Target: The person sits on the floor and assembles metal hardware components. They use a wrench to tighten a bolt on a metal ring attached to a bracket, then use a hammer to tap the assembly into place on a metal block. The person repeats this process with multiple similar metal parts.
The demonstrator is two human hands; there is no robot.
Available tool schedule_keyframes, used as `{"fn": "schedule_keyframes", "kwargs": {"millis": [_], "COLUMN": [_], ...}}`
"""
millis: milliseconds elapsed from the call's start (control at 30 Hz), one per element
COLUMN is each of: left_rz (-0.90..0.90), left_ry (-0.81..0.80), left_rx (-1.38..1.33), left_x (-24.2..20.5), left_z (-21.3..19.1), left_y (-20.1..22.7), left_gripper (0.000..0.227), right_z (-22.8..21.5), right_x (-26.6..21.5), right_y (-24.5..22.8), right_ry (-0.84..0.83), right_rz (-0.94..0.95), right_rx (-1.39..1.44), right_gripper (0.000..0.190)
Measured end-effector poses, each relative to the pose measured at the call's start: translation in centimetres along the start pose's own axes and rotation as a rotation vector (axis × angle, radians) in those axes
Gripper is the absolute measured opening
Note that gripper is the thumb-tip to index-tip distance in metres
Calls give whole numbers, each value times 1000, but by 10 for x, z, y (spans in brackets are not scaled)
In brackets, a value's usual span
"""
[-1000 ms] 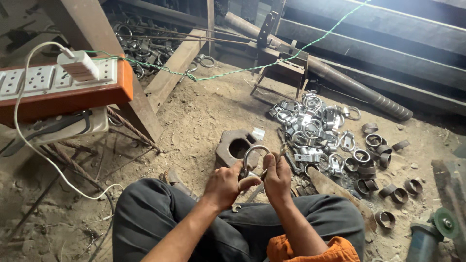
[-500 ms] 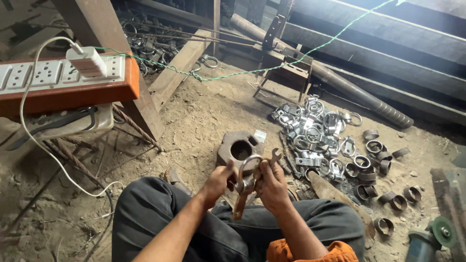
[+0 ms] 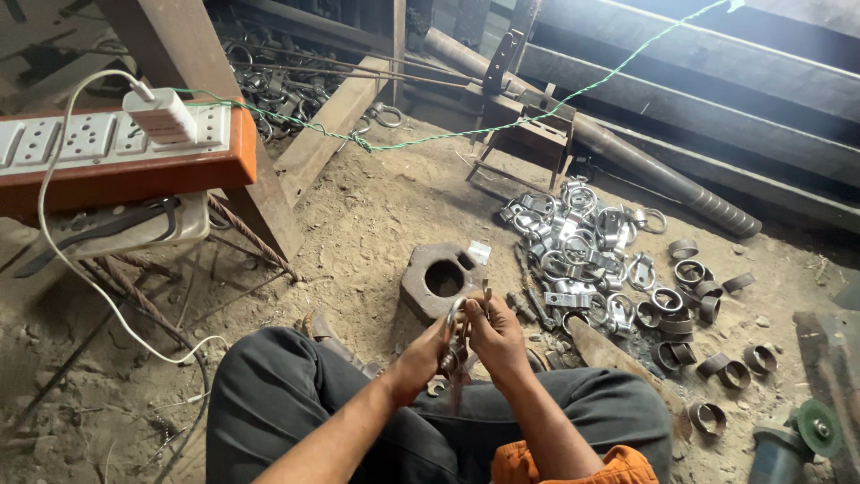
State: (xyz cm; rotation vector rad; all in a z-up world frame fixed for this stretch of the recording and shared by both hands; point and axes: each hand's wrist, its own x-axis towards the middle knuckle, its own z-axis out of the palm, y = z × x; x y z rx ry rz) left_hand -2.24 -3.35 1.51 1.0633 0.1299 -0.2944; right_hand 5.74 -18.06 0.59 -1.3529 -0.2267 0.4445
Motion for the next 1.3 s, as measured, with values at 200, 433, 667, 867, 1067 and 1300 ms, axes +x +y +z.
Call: {"fn": "schedule_keyframes", "kwargs": {"millis": [200,433,667,867,1067,1300], "left_rz": [66,-81,-52,-38,-2,-115], "left_ry": [46,502,373,344,394,432], "left_rx": [-67,-180,-355,-435,-527,-421], "left_x": [-2,12,10,14,18,13], "left_z": [-2,-24,-36,-37,-35,-24], "left_y": [-3,-1,8,12,11,17], "left_gripper": [52,37,32,32,31,38], "right_z": [-10,-28,23,-2,-7,-27], "right_x": [6,27,-29,-36,-51,-112], "right_y": [16,18,-81,-43,-77,-215], "right_ry": [36,454,277,274,385,-136], "right_rz": [-214,408,504,477,603,-686], "right_rx": [-319,735,574,600,588,165], "right_gripper": [24,36,26,26,27,27]}}
